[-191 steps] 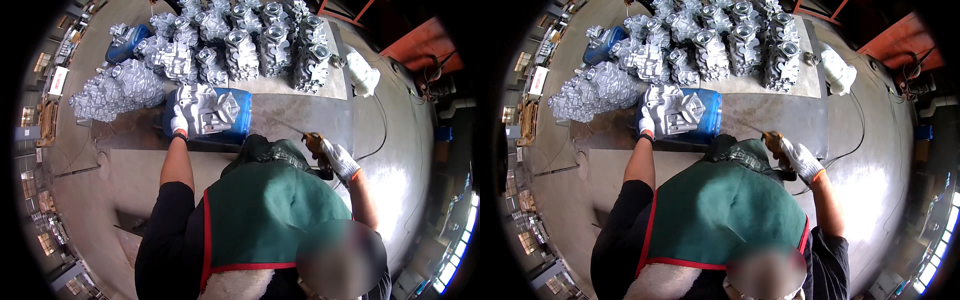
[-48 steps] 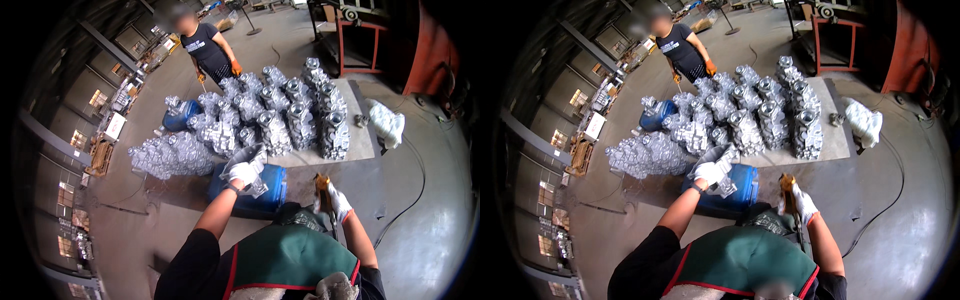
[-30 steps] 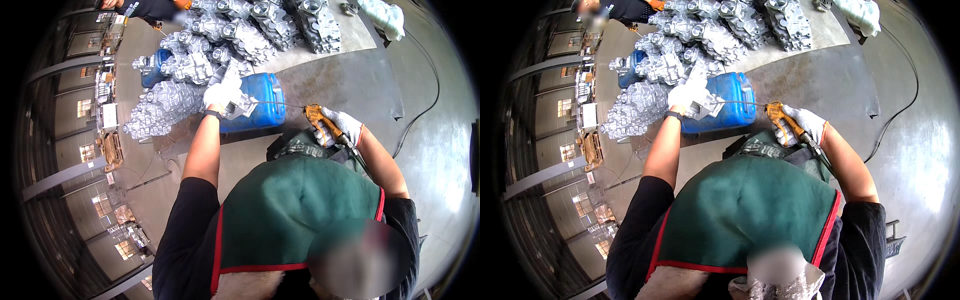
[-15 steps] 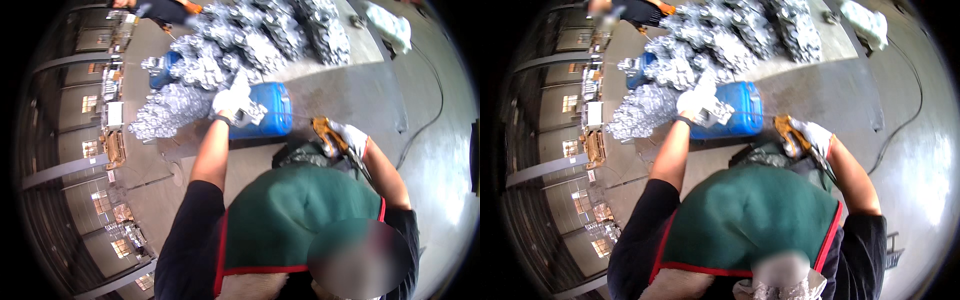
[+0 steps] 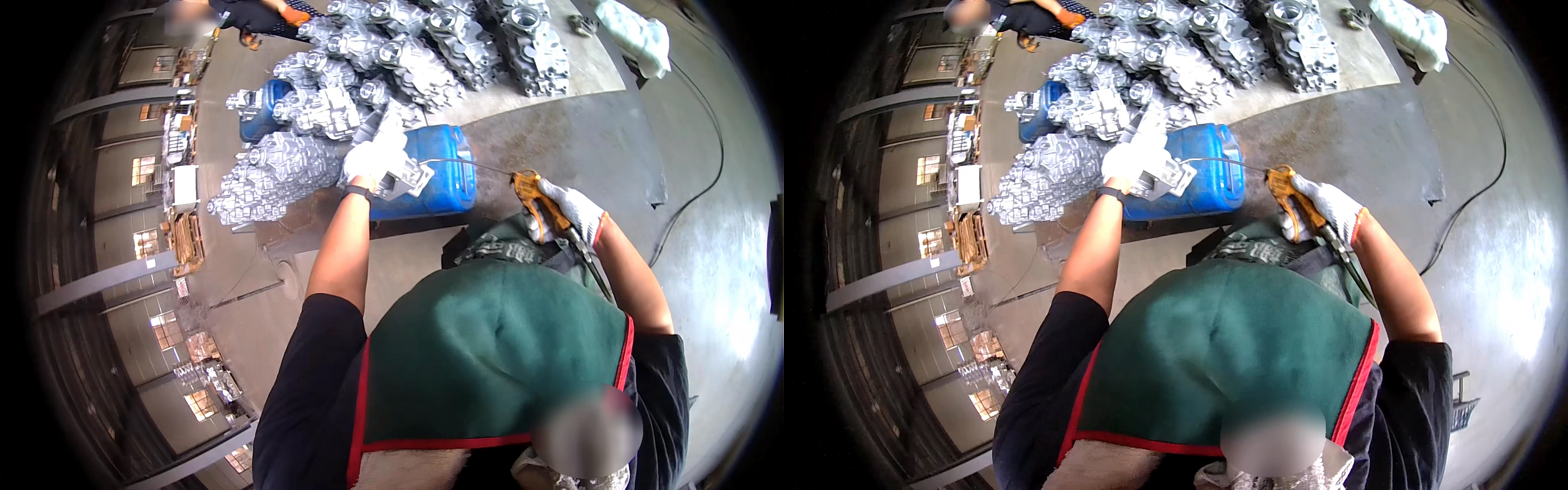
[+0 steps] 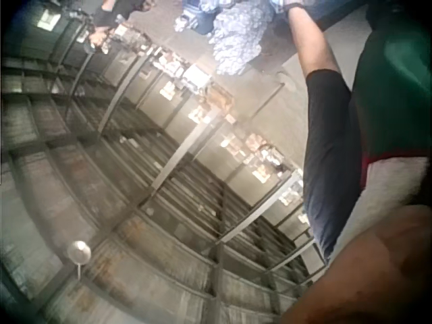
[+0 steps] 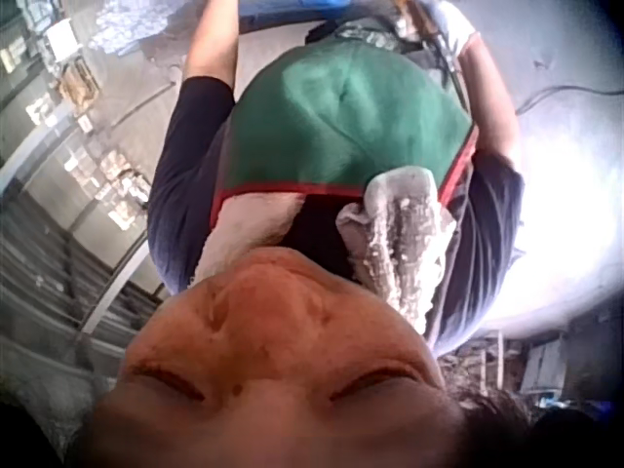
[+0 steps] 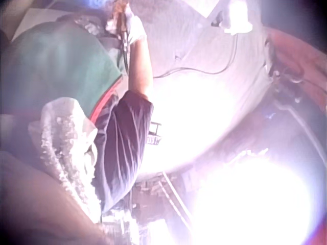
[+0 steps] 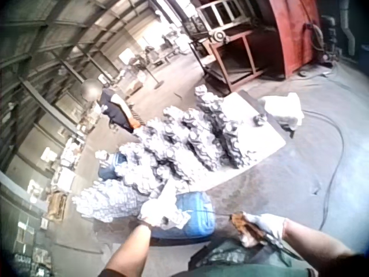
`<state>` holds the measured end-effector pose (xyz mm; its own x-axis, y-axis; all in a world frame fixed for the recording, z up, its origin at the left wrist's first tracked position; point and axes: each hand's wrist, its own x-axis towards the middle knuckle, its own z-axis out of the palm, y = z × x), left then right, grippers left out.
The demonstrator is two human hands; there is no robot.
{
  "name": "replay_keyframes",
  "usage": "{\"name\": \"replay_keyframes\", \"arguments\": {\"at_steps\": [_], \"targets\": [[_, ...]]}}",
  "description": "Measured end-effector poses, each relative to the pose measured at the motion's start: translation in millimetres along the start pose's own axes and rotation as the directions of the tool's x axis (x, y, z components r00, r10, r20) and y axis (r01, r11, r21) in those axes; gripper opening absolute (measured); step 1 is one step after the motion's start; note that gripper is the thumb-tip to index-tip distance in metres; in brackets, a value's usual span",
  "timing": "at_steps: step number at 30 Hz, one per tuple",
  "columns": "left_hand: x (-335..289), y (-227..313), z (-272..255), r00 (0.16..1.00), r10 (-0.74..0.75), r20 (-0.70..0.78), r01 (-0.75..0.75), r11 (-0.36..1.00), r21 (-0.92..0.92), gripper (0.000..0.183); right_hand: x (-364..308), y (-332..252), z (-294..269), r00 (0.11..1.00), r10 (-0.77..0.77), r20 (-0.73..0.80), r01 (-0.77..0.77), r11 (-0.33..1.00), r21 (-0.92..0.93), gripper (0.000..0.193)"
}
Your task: The person holds a spray gun and applies a liquid to the interior and exterior of several metal machine castings on a workbench. The person picks up one casting at a time, rotates it to reach different sides, sprays it, and then places it back down.
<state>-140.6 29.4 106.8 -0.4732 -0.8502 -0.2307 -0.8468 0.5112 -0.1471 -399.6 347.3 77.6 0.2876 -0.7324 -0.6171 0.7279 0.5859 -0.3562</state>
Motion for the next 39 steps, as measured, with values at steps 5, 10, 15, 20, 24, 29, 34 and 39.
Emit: {"name": "replay_keyframes", "arguments": {"at_steps": [5, 10, 15, 20, 24, 29, 34, 39], "targets": [[5, -14, 19, 0.994, -0.043, -0.096, 0.042, 0.999, -0.007, 0.039, 9, 8, 6, 1.0, 0.016, -0.017, -0.015, 0.998, 0.056, 0.041], [11, -23, 28, 0.998, -0.042, -0.055, 0.042, 0.999, -0.008, 0.04, 10, 11, 10, 1.0, -0.012, -0.011, 0.012, 0.999, -0.052, 0.041], [11, -16, 21, 0.998, -0.049, -0.043, 0.049, 0.999, -0.019, 0.043, 13, 16, 9, 0.998, -0.047, -0.039, 0.043, 0.995, -0.09, 0.04], [7, -10, 15, 0.999, -0.021, -0.042, 0.022, 0.999, 0.038, 0.042, 8, 17, 17, 0.994, -0.052, -0.094, 0.037, 0.987, -0.158, 0.041], [-3, -7, 8, 0.996, 0.069, -0.048, -0.067, 0.996, 0.053, 0.037, 9, 20, 12, 0.996, -0.068, -0.056, 0.058, 0.985, -0.163, 0.042], [-18, 11, -19, 0.991, 0.135, 0.013, -0.135, 0.985, 0.107, 0.036, 8, 21, 9, 0.995, -0.078, -0.065, 0.066, 0.985, -0.161, 0.043], [-15, 4, -7, 0.981, 0.193, 0.011, -0.193, 0.974, 0.119, 0.035, 8, 20, 12, 0.997, -0.062, -0.053, 0.054, 0.989, -0.136, 0.043], [-11, 11, -7, 0.982, 0.187, -0.008, -0.185, 0.973, 0.138, 0.034, 21, 24, 17, 0.997, -0.06, -0.056, 0.05, 0.986, -0.158, 0.043]]}}
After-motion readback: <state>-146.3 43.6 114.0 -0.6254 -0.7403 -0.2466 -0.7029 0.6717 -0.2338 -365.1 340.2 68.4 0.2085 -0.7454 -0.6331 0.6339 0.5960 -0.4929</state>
